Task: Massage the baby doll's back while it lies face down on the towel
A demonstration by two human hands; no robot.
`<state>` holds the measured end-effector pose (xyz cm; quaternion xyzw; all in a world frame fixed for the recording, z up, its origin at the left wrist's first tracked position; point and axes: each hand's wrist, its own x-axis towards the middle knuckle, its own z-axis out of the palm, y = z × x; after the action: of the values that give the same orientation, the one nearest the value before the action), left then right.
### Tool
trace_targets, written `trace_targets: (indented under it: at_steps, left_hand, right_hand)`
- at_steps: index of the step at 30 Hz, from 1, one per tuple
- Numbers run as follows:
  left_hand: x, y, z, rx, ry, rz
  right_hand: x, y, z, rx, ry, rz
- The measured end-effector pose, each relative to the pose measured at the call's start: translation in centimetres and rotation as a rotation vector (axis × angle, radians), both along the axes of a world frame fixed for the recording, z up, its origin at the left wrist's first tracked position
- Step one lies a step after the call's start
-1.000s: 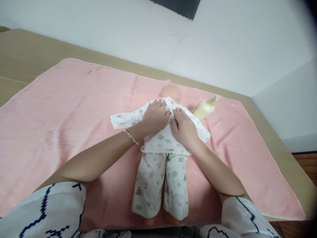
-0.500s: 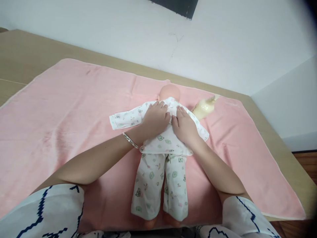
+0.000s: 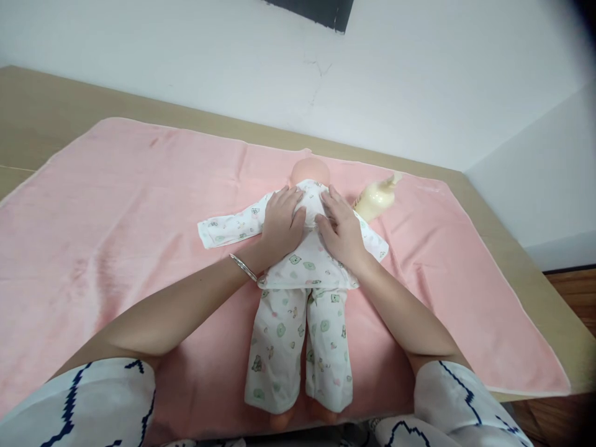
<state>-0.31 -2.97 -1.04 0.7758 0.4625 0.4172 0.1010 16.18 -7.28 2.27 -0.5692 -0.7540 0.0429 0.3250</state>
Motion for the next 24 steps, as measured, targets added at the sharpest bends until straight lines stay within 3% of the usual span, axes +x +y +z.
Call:
trace_targets:
  at_steps: [3,8,10,13,18,24]
  left_hand:
    - [-0.16,-0.05,-0.43,0.047,-0.092,-0.009]
    - [-0.29,-0.11,-0.73,0.099,-0.268,-0.092]
    - [-0.32,-0.10,-0.81,0.080,-0.301,-0.105]
    - [-0.30,-0.11,-0.89,0.067,-0.317,-0.106]
    - [-0.19,-0.18,-0.80,0.057,-0.310,-0.091]
    - [-0.15,-0.24,-0.72,0.045,-0.305,-0.086]
  right_hand:
    - [-0.58,-0.76,0.43,0.106,-0.027,-0.006]
    - [-0.66,-0.60,0.25,-0.017,-0.110,0.123]
    - [-0.54,-0.66,0.42,0.024,-0.087,0.143]
    - [-0.63,-0.86,0.46,0.128,-0.048,0.129]
    - [-1.00,-0.71,-0.18,0.017,-0.085,0.088]
    - [-0.67,-0.56,-0.02,0.142,-0.085,0.072]
